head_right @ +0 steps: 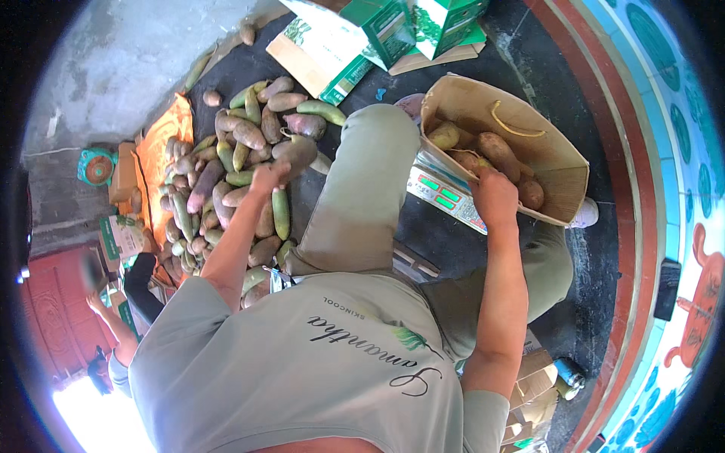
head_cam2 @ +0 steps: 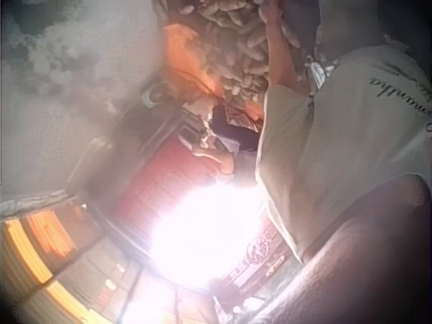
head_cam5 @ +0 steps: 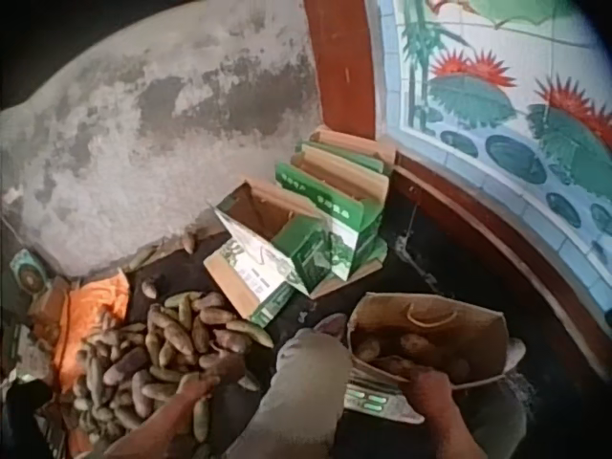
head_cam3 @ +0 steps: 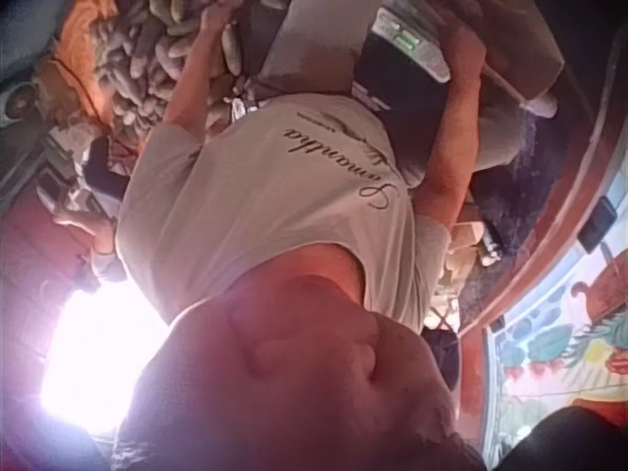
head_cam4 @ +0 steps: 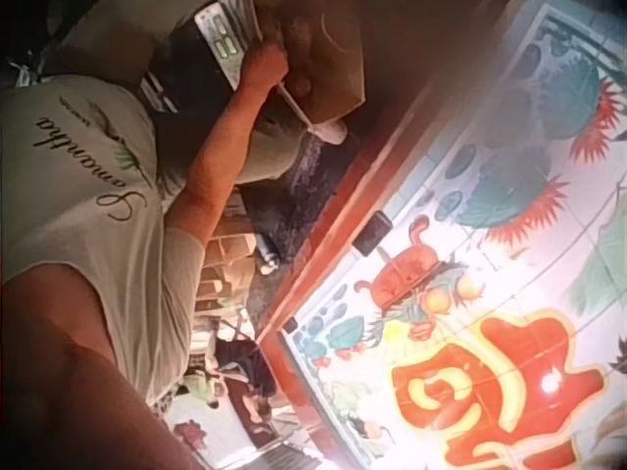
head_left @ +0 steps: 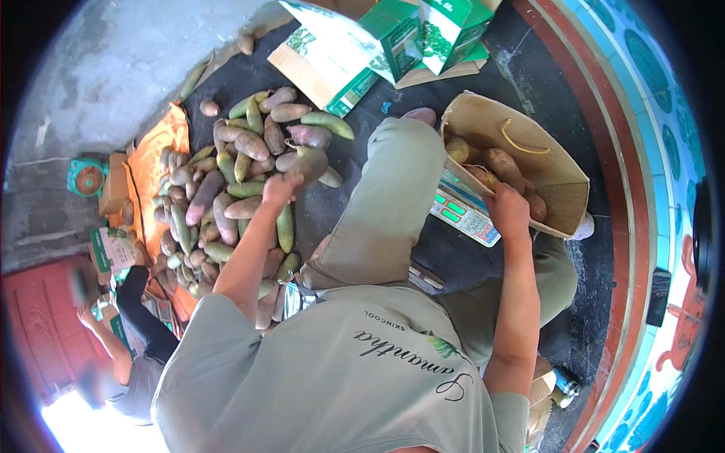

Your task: Sort sweet potatoes from a pile and place them into a paper bag while weighing them on a scale.

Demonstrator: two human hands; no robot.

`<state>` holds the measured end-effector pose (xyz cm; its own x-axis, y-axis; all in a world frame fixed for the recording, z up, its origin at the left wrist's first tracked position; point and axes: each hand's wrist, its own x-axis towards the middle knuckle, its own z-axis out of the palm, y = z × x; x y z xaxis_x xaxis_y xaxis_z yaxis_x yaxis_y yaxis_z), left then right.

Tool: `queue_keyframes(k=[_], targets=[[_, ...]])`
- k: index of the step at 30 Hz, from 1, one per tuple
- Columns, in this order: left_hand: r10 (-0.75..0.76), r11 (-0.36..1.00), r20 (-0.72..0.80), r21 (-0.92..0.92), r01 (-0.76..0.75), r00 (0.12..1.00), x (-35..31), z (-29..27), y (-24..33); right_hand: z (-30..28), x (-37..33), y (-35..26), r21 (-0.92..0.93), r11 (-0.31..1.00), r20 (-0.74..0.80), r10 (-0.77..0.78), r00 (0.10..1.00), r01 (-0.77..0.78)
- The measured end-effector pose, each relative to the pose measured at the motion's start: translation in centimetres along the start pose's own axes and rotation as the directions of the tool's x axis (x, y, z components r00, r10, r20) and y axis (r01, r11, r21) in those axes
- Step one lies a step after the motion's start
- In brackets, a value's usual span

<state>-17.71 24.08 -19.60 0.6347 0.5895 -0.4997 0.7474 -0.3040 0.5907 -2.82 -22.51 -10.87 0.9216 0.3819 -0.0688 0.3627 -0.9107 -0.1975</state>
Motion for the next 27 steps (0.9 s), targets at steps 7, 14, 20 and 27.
queue_keyframes(k=[7, 14, 20, 27], targets=[[0.615, 0.781, -0.102, 0.213, -0.587, 0.782, -8.1, -3.5, 22.5, 0.5, -0.3, 0.4, -0.013, 0.999, -0.018, -0.047, 0.999, 0.047], [0.83, 0.488, 0.202, 0.187, -0.853, 0.52, -11.4, 4.4, 32.0, 0.9, -0.1, 0.4, 0.036, 0.999, 0.07, 0.017, 0.997, -0.019], [0.754, 0.548, 0.373, 0.099, -0.831, 0.541, -11.2, 15.9, 34.4, 1.1, -0.4, 0.6, 0.033, 0.996, -0.015, -0.077, 0.997, 0.077], [0.68, 0.726, 0.491, -0.349, -0.592, 0.545, -13.1, 20.8, 34.8, 1.3, -0.2, 0.8, 0.065, 0.997, 0.033, -0.051, 0.998, 0.049]])
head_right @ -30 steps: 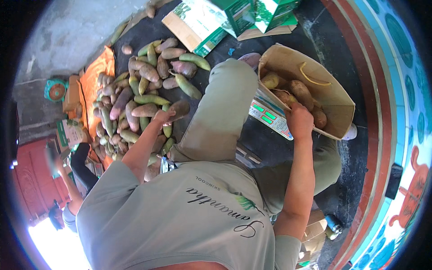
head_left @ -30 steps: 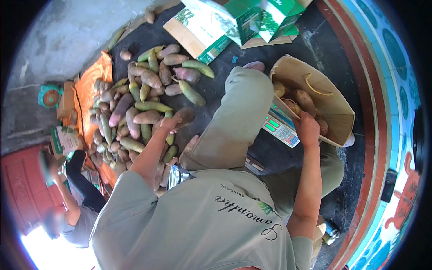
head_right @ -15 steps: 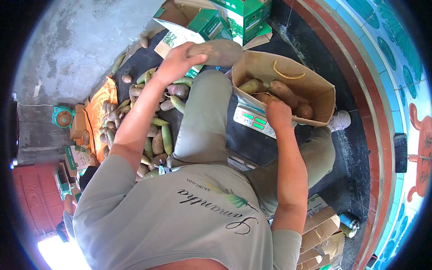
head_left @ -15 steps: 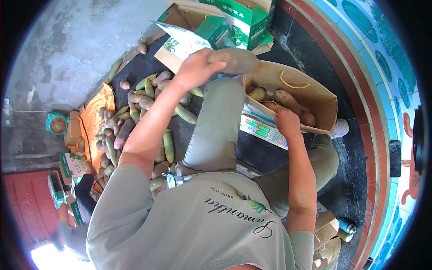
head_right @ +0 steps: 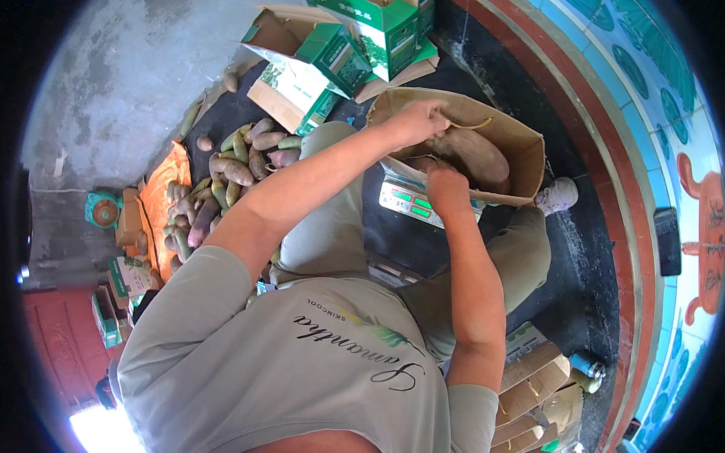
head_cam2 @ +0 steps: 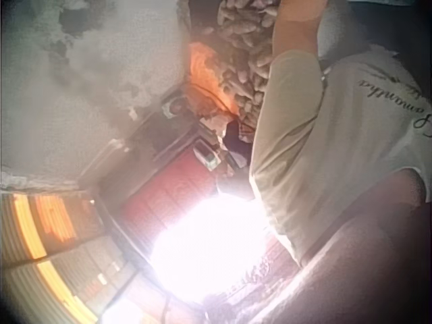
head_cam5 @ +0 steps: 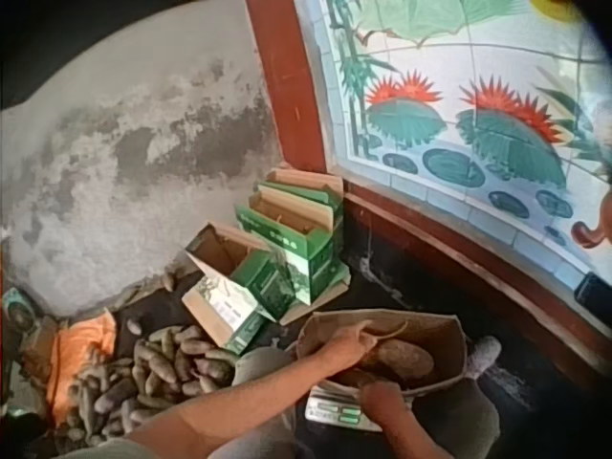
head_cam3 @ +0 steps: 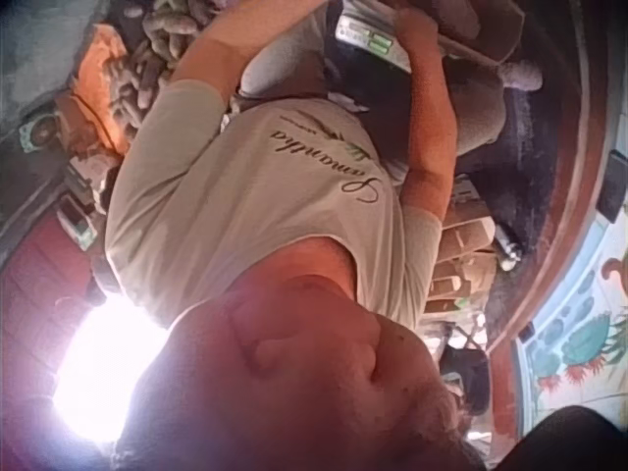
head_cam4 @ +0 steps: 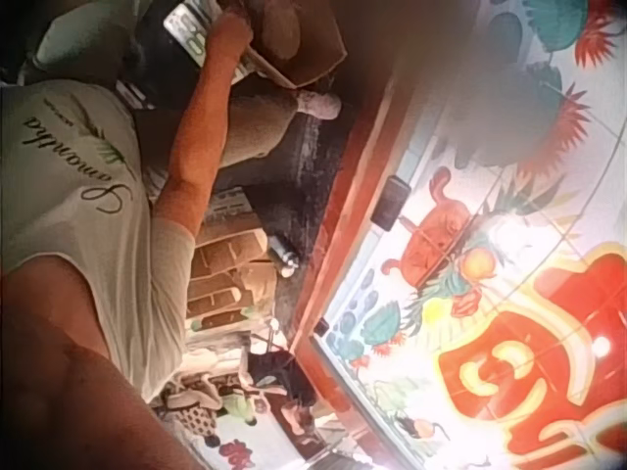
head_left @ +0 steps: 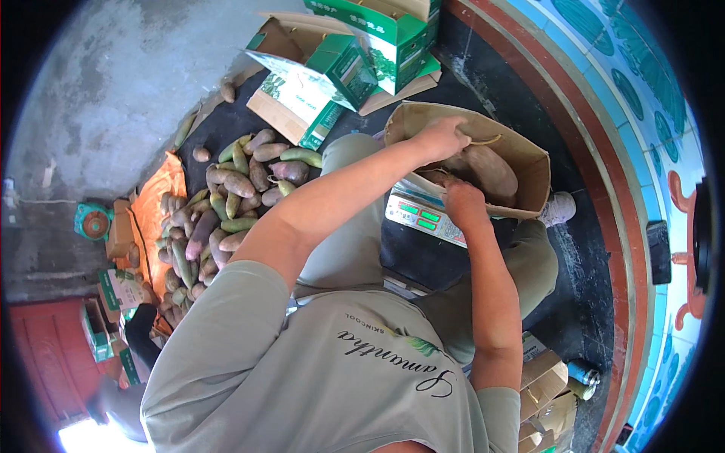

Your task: Sort sweet potatoes from a pile and place them into a paper bag while weighing them on a scale.

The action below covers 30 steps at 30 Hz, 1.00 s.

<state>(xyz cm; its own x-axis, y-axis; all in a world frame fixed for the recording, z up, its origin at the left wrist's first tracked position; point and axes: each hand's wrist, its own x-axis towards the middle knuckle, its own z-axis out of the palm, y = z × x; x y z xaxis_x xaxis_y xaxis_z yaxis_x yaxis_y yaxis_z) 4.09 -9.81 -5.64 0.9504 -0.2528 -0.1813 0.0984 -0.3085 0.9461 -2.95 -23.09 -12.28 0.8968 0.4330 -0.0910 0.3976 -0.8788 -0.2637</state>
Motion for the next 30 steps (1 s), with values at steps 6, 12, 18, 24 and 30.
queue_keyframes(k=[6, 12, 18, 24, 30], targets=[[0.455, 0.812, -0.156, 0.477, -0.337, 0.877, -5.7, -7.0, 3.2, -1.2, -0.6, -1.0, -0.021, 0.997, -0.007, -0.071, 0.997, 0.071], [0.275, 0.864, -0.428, 0.503, -0.026, 0.861, -12.6, -17.4, -2.8, -1.1, -0.4, -1.1, -0.036, 0.998, -0.022, -0.049, 0.999, 0.048], [-0.132, 0.659, -0.551, 0.572, 0.488, 0.824, -21.2, -21.7, -17.4, -1.4, -0.2, -1.6, -0.022, 0.999, -0.003, -0.036, 0.999, 0.036], [-0.617, 0.472, -0.357, 0.545, 0.693, 0.701, -29.0, -17.9, -31.3, -1.6, -0.2, -1.8, 0.007, 1.0, -0.003, -0.018, 1.0, 0.018], [-0.773, 0.489, -0.119, 0.514, 0.705, 0.623, -29.7, -11.8, -34.8, -1.5, -0.2, -1.9, -0.035, 0.999, 0.025, 0.028, 0.999, -0.027]])
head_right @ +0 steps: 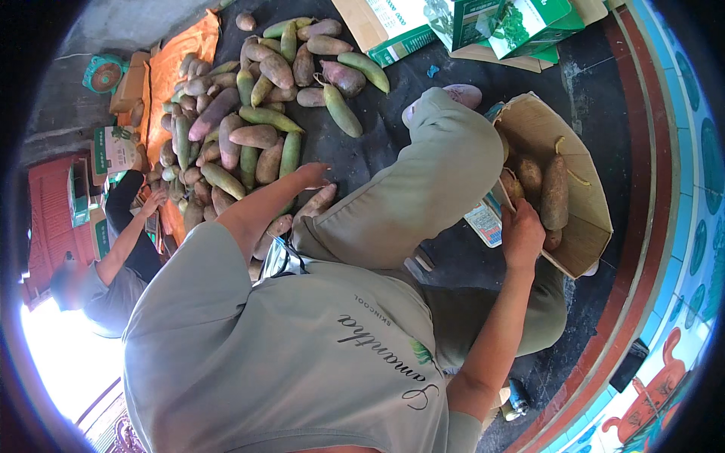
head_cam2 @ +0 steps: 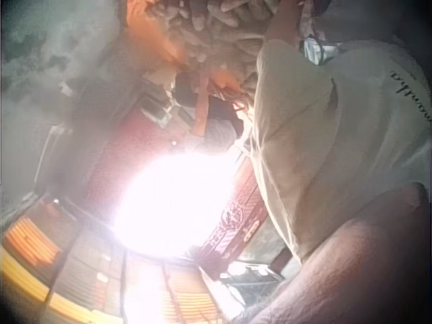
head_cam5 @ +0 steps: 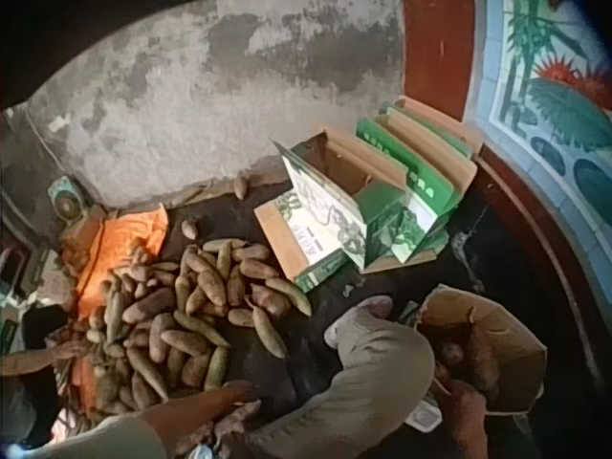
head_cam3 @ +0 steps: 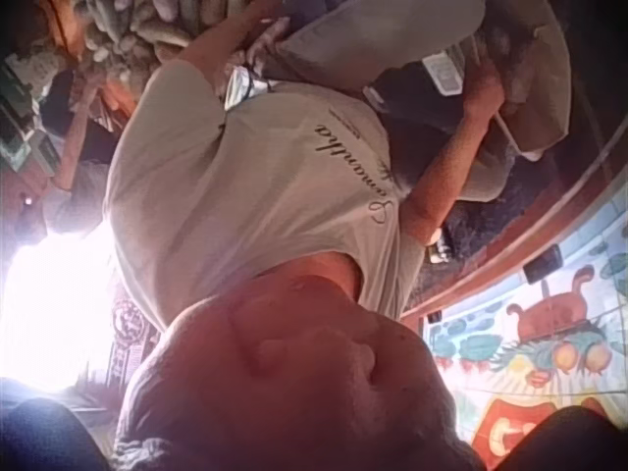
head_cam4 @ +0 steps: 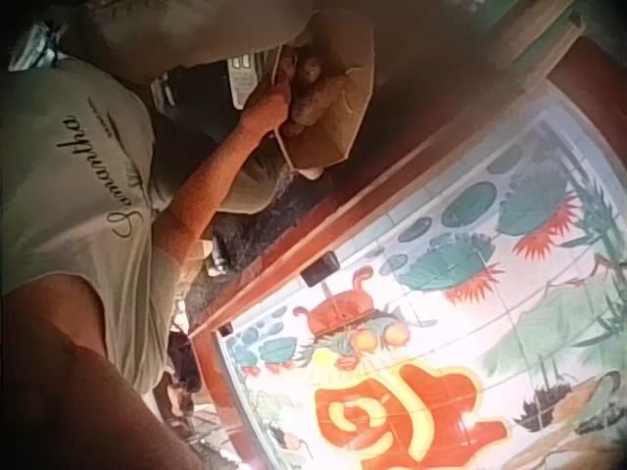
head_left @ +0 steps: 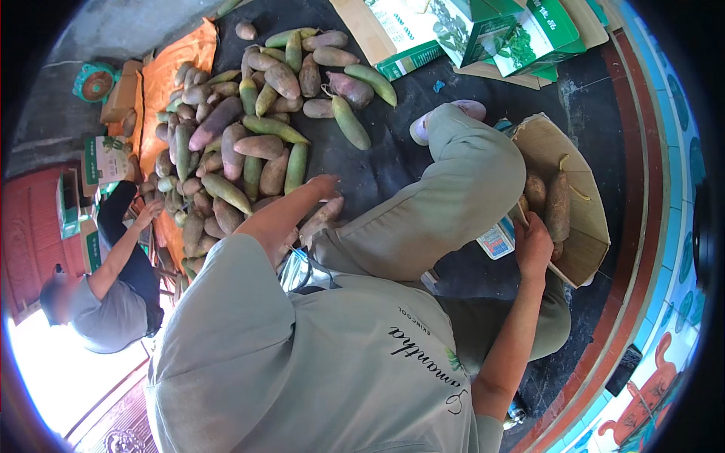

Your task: Sort sweet potatoes from a pile and place them into a paper bag while weighing them on a scale.

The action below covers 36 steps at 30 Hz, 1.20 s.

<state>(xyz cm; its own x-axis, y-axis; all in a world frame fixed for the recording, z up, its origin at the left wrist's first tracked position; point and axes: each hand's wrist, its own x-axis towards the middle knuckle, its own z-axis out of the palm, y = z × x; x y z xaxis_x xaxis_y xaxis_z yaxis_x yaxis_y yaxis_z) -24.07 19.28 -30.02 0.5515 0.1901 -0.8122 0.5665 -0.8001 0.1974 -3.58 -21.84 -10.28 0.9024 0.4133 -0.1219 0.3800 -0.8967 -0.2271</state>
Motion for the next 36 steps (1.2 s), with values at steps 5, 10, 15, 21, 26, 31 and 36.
queue_keyframes(k=[5, 10, 15, 21, 26, 31, 36], targets=[[0.1, 0.954, 0.222, 0.255, -0.157, 0.97, 0.5, 2.6, 2.2, 0.3, -0.2, 0.2, 0.019, 0.999, -0.069, -0.047, 0.996, 0.049], [0.086, 0.904, 0.254, 0.386, -0.183, 0.963, 0.8, 3.7, 2.3, 0.1, -0.1, -0.4, 0.013, 0.999, -0.054, -0.03, 0.998, 0.031], [0.198, 0.817, 0.255, 0.49, -0.303, 0.946, 0.7, 5.7, 1.6, 0.3, -0.2, 0.2, -0.007, 0.999, -0.054, -0.037, 0.998, 0.037], [0.2, 0.769, 0.244, 0.561, -0.307, 0.949, 1.4, 5.7, 1.9, 0.0, 0.0, -0.2, -0.003, 1.0, -0.028, -0.014, 1.0, 0.014], [0.041, 0.847, 0.188, 0.514, -0.134, 0.981, 2.3, 5.2, 1.7, 0.0, 0.0, -0.3, -0.012, 0.999, -0.057, -0.05, 0.997, 0.049], [0.159, 0.771, 0.214, 0.583, -0.257, 0.964, 1.4, 4.7, 0.4, 0.5, -0.1, 0.4, -0.023, 0.999, -0.07, -0.045, 0.997, 0.043], [0.115, 0.806, 0.323, 0.522, -0.278, 0.939, 0.9, 4.5, 0.2, 0.2, 0.0, 0.0, -0.011, 0.999, -0.057, -0.038, 0.998, 0.038]])
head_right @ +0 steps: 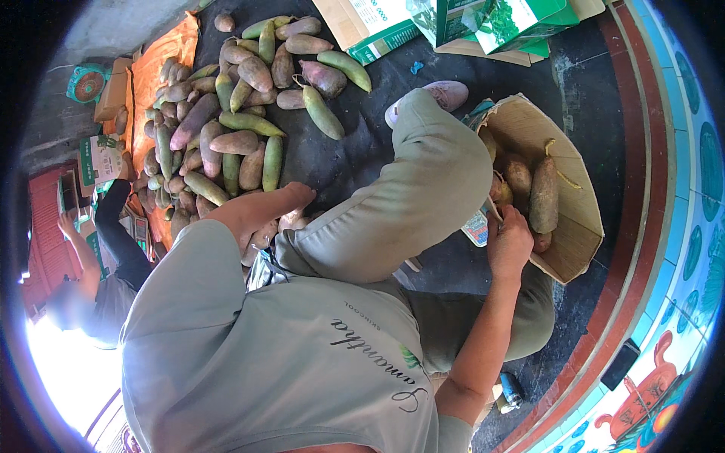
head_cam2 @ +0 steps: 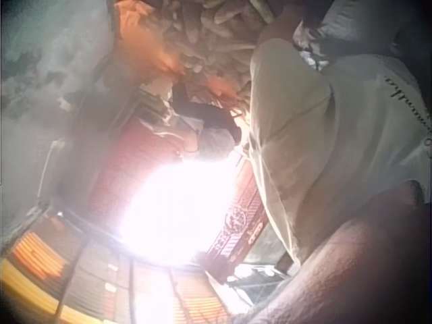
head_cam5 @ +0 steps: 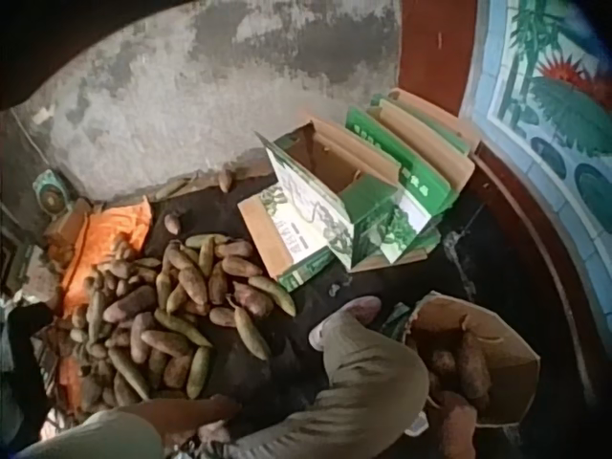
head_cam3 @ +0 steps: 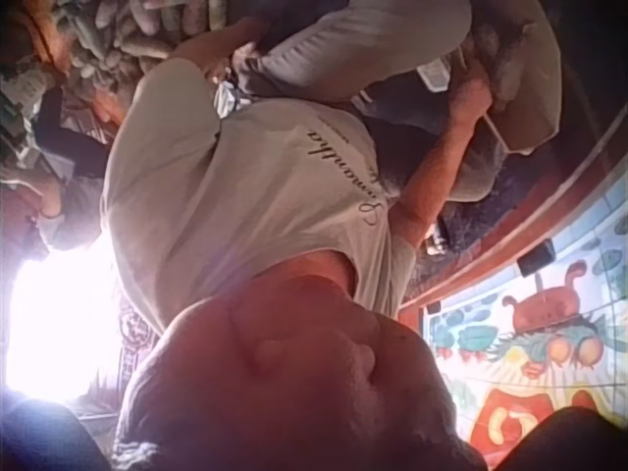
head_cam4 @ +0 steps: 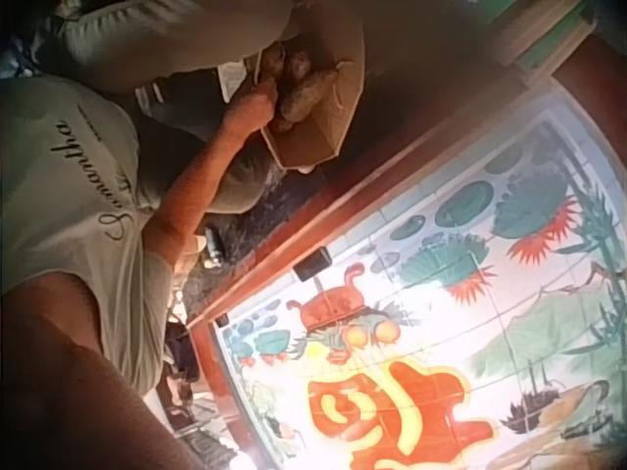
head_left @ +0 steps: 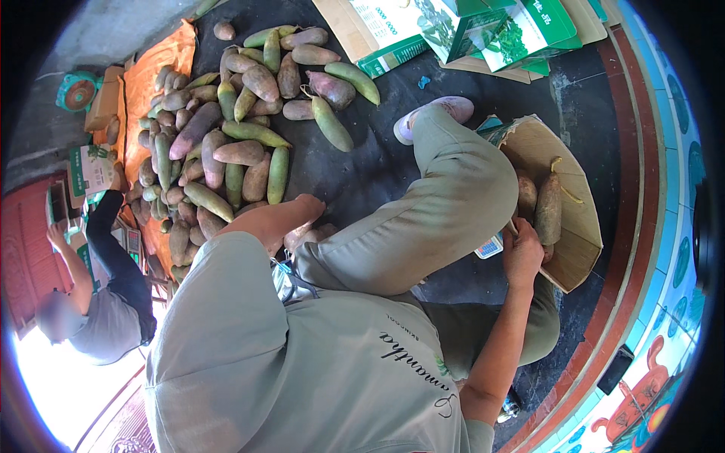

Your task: Sort sweet potatoes from a pile and place them into a paper bag while weighing them on a scale.

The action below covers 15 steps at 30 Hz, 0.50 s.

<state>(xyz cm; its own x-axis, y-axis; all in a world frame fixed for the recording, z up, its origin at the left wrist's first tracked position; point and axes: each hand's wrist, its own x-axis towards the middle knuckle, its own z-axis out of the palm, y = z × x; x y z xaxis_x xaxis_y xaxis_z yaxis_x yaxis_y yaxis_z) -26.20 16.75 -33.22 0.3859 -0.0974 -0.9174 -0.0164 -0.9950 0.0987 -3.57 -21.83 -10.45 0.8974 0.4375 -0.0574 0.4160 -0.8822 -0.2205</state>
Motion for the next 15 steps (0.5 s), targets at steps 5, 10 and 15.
queue_keyframes(k=[5, 10, 15], targets=[[0.022, 0.982, 0.096, 0.183, -0.04, 0.995, -2.2, -0.4, 0.8, 0.0, -0.1, 0.1, 0.011, 0.999, 0.012, 0.031, 0.999, -0.031], [0.022, 0.961, 0.103, 0.272, -0.049, 0.994, -4.2, 0.0, 0.8, -0.6, 0.0, -0.6, 0.032, 0.999, -0.003, 0.01, 1.0, -0.01], [0.031, 0.953, 0.079, 0.3, -0.054, 0.996, -5.5, 1.8, -0.3, -0.4, 0.1, -0.8, 0.019, 0.999, 0.005, 0.033, 0.999, -0.033]])
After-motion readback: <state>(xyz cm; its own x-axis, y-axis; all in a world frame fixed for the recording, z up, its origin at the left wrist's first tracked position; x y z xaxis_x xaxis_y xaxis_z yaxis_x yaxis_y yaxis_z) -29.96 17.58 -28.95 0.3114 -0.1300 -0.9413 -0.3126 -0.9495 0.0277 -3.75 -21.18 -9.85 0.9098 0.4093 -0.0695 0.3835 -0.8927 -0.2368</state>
